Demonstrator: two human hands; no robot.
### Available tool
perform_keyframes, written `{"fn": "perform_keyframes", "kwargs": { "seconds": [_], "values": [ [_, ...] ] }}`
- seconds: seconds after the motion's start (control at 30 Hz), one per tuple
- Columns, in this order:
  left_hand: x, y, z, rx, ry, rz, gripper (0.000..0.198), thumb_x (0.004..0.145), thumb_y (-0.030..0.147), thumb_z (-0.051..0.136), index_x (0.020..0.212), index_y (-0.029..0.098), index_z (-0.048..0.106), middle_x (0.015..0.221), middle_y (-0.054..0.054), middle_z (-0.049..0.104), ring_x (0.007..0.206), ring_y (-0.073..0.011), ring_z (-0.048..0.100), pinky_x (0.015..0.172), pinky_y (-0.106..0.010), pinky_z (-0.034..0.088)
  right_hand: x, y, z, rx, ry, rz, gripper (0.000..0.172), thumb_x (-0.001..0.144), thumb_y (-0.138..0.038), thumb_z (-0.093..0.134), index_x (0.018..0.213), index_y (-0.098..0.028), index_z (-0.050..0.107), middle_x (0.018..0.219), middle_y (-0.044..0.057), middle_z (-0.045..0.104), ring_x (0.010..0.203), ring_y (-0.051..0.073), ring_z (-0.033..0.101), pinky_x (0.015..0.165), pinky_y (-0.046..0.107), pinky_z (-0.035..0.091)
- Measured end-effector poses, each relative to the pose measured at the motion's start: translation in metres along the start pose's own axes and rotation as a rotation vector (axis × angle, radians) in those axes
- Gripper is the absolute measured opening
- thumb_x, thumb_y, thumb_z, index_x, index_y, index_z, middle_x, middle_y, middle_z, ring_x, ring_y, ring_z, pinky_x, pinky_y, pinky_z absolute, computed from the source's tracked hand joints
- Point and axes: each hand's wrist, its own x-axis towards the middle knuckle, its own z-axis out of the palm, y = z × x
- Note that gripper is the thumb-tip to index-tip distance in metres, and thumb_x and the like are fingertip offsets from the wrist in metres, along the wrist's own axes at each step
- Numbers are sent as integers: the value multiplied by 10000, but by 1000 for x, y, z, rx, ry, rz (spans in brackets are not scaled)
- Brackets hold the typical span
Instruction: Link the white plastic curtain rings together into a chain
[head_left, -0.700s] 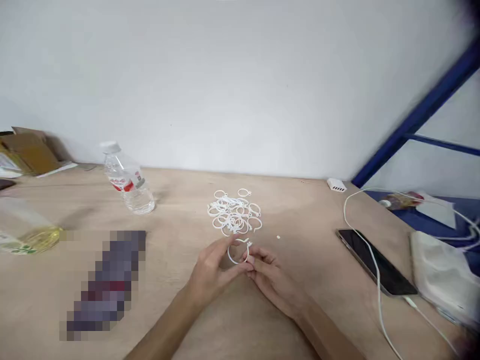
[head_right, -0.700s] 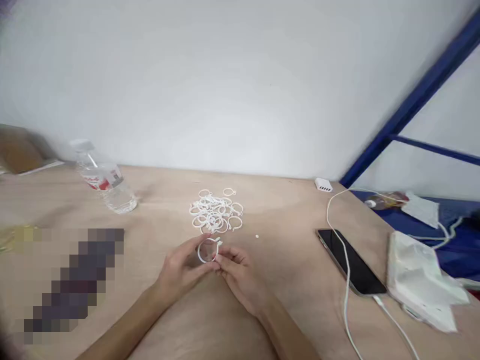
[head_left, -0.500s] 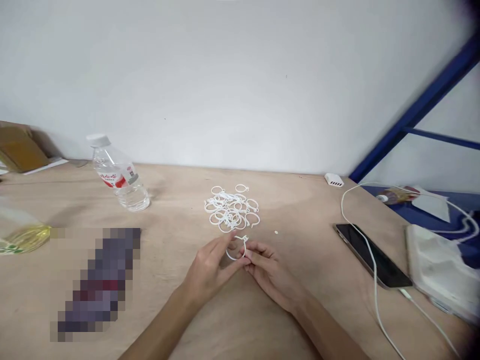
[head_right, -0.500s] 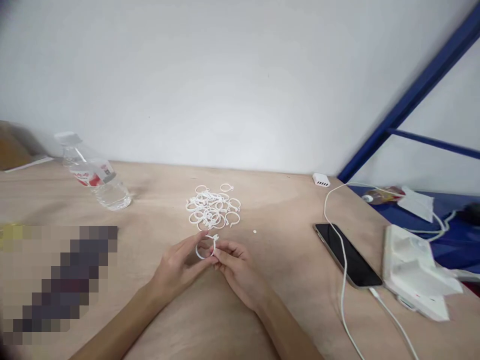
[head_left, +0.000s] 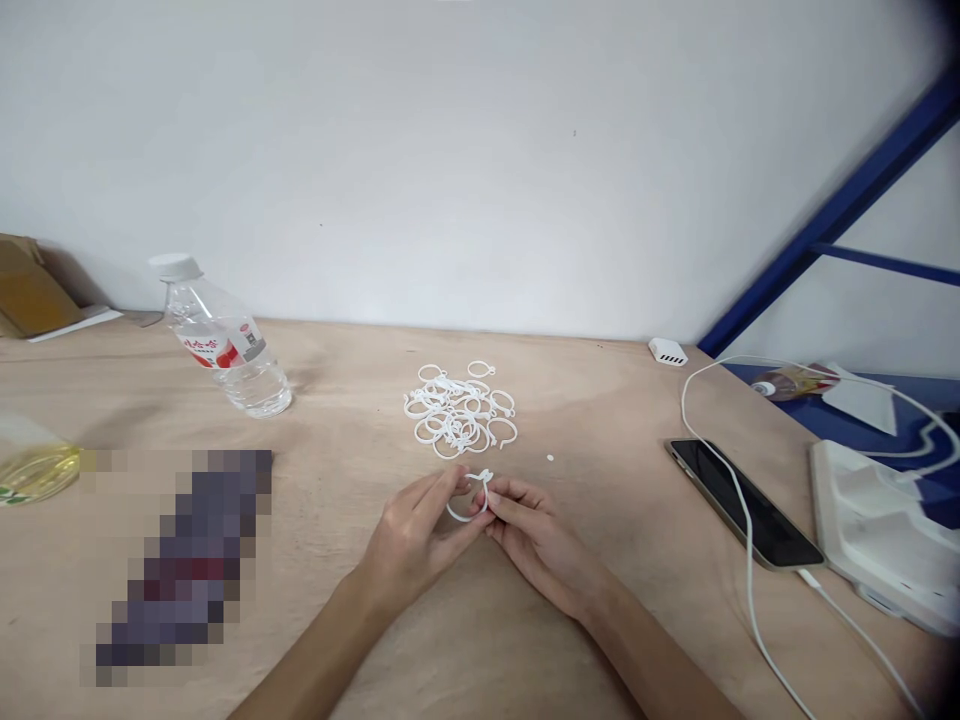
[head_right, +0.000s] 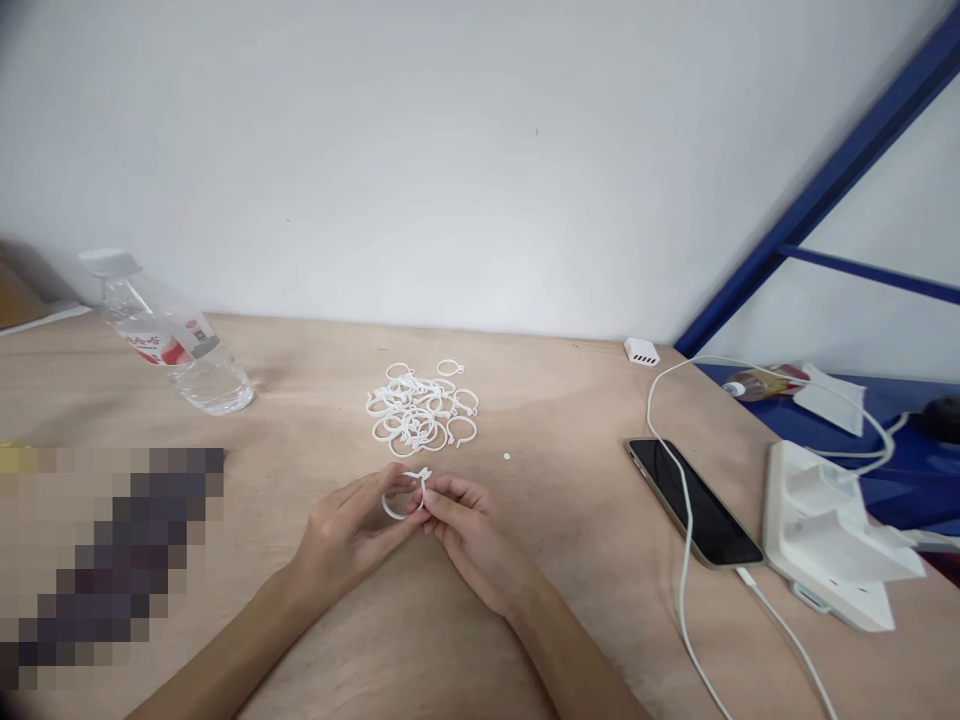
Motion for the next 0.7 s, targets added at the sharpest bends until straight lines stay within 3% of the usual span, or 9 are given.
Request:
{"fn": "perform_keyframes", "kwargs": {
  "seconds": [0.7],
  "values": [
    [7, 9, 0, -132, -33, 29, 479, 783, 94, 657, 1228, 142, 487, 928, -99, 690, 796, -135, 679, 724, -219, 582, -2, -1, 3, 34, -116, -20, 148, 757, -261, 715, 655, -157, 683, 751, 24, 630, 791, 129, 530, 798, 261, 388]
  ]
}}
